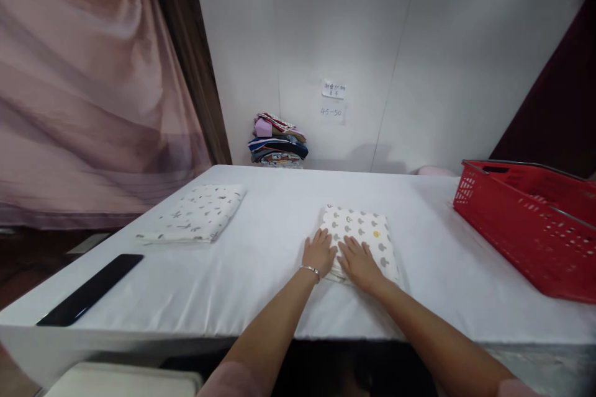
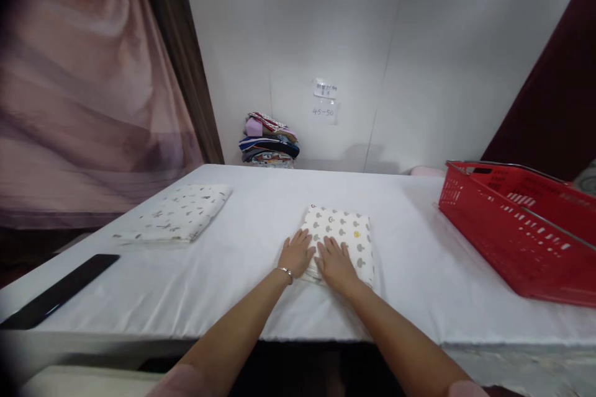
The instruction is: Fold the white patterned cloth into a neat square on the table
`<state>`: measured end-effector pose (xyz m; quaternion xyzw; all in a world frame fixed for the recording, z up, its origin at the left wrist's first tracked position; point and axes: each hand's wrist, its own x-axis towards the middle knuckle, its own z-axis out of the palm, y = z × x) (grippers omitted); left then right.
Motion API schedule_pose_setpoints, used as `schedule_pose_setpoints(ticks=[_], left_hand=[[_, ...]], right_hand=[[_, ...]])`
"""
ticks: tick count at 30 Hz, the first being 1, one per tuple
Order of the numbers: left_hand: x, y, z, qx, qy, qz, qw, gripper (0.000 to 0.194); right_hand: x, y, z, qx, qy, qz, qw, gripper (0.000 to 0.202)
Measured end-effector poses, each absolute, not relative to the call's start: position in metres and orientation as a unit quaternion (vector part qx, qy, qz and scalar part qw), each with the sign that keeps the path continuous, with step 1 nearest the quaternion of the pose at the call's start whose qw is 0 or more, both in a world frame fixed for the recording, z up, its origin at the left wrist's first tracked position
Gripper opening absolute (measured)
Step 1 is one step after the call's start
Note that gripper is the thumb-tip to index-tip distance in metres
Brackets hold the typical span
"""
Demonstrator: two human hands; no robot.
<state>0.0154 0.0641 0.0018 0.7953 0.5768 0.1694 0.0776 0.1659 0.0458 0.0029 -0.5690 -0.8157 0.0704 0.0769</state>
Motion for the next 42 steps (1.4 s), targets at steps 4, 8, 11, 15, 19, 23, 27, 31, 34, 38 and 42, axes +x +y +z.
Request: schedule_pose_setpoints(ticks=[4, 8, 11, 15, 19, 23, 27, 31, 34, 38, 42], left_hand=[[0.011, 0.066, -0.010, 0.787, 0.589, 0.158, 0.096, 0.045], [0.008, 0.063, -0.008, 0.783, 0.591, 0.158, 0.110, 0.045], [0.009, 0.064, -0.007, 0.781, 0.592, 0.158, 0.119, 0.045], [0.010, 0.064, -0.010, 0.781, 0.590, 0.165, 0.121, 0.045], [0.012, 0.062, -0.011, 0.761, 0.612, 0.177, 0.121, 0.044], [0.014, 0.059, -0.007, 0.748, 0.621, 0.194, 0.130, 0.044], [0.029, 0.045, -0.002, 0.734, 0.630, 0.208, 0.143, 0.045], [0.056, 0.017, -0.004, 0.766, 0.576, 0.221, 0.184, 0.053], [0.067, 0.001, -0.009, 0.792, 0.520, 0.246, 0.206, 0.054], [0.062, -0.005, -0.014, 0.806, 0.477, 0.288, 0.202, 0.050], [0.058, -0.010, -0.018, 0.821, 0.466, 0.279, 0.177, 0.050]], right_hand=[[0.168, 0.026, 0.000, -0.552, -0.828, 0.069, 0.068, 0.051], [0.174, 0.000, -0.008, -0.519, -0.848, 0.049, 0.092, 0.059], [0.188, -0.012, -0.008, -0.505, -0.852, 0.067, 0.120, 0.060], [0.231, -0.003, 0.000, -0.596, -0.766, 0.066, 0.232, 0.052], [0.266, 0.018, 0.002, -0.718, -0.598, 0.201, 0.293, 0.067], [0.268, 0.033, -0.010, -0.729, -0.544, 0.294, 0.293, 0.072], [0.283, 0.055, -0.018, -0.699, -0.588, 0.261, 0.313, 0.070], [0.321, 0.090, -0.006, -0.734, -0.608, 0.174, 0.247, 0.066], [0.332, 0.108, 0.009, -0.742, -0.649, 0.071, 0.152, 0.055], [0.298, 0.110, 0.023, -0.651, -0.745, -0.008, 0.143, 0.044], [0.245, 0.098, 0.021, -0.585, -0.798, -0.013, 0.143, 0.049]])
